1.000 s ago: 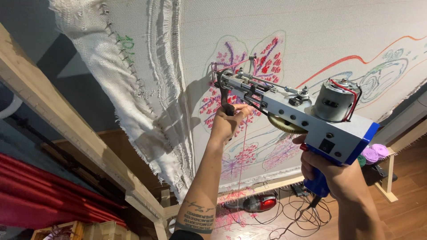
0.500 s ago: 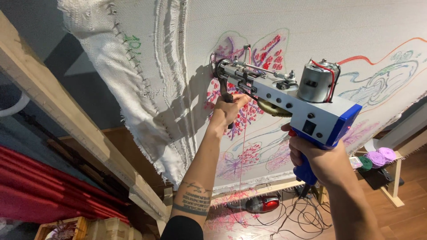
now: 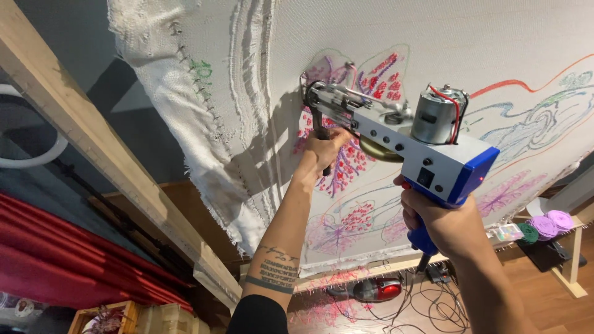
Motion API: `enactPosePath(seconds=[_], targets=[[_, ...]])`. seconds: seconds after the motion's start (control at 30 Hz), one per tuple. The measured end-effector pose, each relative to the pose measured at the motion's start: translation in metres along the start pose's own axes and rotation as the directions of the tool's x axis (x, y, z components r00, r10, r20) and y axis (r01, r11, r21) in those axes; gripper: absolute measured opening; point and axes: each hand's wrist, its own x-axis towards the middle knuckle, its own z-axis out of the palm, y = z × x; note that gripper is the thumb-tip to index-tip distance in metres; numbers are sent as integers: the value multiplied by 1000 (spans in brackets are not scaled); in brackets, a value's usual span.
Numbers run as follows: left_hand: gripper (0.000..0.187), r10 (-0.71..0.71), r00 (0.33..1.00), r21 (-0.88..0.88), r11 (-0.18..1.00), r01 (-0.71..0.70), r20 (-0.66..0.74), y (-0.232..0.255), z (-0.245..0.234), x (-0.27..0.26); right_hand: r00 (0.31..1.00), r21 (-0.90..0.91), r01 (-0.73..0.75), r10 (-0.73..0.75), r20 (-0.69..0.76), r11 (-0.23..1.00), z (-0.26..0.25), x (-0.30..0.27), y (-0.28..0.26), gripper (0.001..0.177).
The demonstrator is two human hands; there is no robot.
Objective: Using an electric tufting gun to insert yarn into a stretched canvas following a drawn design.
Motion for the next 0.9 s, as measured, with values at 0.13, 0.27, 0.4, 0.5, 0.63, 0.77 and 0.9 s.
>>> enactPosePath(seconds=[0.13, 0.27, 0.4, 0.5, 0.63, 0.77, 0.9], targets=[[25, 207, 977, -111, 973, -200, 50, -13, 1, 7, 1000, -9, -10, 10, -8, 1000, -1, -2, -3, 19], [28, 87, 995, -156, 985, -78, 55, -2, 1, -12, 1000, 39, -10, 10, 5, 999, -4, -4, -3, 29], [63, 97, 981, -131, 989, -76, 169, 12, 1, -34, 999, 110, 9, -14, 44, 994, -20, -8, 1, 30], [44, 239, 953, -305, 936, -175, 187, -12, 12, -26, 997, 116, 22, -31, 77, 993, -36, -14, -5, 32], [30, 228, 957, -360, 920, -152, 181, -4, 20, -50, 993, 137, 62, -75, 92, 989, -48, -28, -13, 28], [25, 96, 979, -218, 974, -55, 180, 12, 27, -76, 999, 79, 25, -27, 21, 997, -57, -41, -20, 31], [22, 96, 979, -189, 980, -61, 182, 25, 32, -89, 988, 85, 109, -117, 100, 990, -74, -39, -14, 31]])
